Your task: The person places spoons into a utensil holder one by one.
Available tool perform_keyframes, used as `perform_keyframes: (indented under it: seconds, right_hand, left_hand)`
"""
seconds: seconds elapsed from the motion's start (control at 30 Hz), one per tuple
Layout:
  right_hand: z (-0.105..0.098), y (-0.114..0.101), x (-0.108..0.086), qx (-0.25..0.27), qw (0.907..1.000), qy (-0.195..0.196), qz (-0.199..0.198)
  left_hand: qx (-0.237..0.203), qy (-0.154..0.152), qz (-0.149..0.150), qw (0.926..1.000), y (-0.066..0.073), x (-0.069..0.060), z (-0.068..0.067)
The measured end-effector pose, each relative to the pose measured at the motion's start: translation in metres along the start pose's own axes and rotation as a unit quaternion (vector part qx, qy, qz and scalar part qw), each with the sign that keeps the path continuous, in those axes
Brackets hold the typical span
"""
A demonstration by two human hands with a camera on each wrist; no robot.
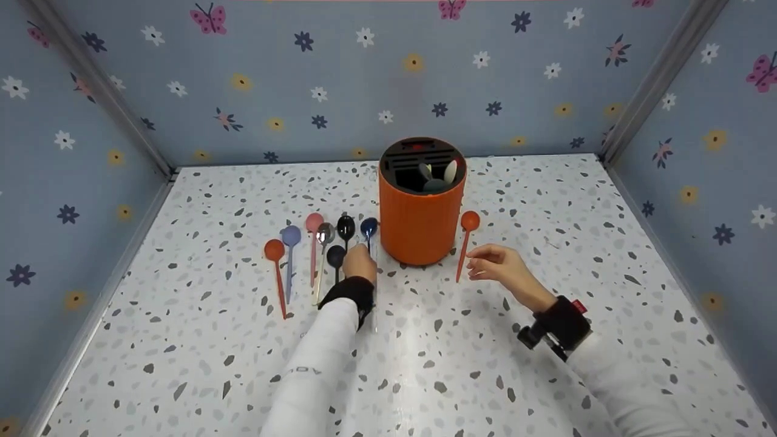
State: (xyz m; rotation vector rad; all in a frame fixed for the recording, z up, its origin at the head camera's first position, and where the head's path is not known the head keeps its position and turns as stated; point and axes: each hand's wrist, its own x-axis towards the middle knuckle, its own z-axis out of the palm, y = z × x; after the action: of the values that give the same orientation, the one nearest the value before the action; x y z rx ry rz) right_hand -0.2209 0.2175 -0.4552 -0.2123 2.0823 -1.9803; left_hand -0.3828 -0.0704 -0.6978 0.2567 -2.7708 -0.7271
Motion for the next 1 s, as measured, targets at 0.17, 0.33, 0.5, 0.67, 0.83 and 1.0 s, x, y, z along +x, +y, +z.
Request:
perform_keyframes:
  seconds: [0.17,0.33,0.5,0.67,0.83,1.0]
  right_hand:
    - [-0.001,0.000,-0.001,0.007,0.9999,0.001,0.010]
    - [0.000,-0.002,-0.002,0.005,0.9998,0.007,0.020]
    - [0.004,-0.014,-0.009,-0.004,0.9998,0.008,0.019]
    - [0.006,-0.018,-0.013,-0.009,0.9997,0.009,0.019]
    - [0.006,-0.018,-0.014,-0.006,0.9997,0.003,0.022]
    - [0.006,-0.017,-0.014,-0.006,0.9997,-0.001,0.023]
  left_hand:
    - [-0.022,-0.006,0.000,0.9997,-0.009,0.004,0.005]
    - [-0.039,-0.020,0.016,0.9989,0.004,-0.010,-0.037]
    - [-0.091,-0.067,-0.005,0.9936,0.009,-0.016,-0.069]
    - [-0.166,-0.060,-0.022,0.9842,-0.047,0.019,0.014]
    - [-0.353,-0.139,-0.128,0.9166,-0.074,0.036,0.060]
    - [-0.417,-0.176,-0.198,0.8693,-0.016,-0.001,-0.026]
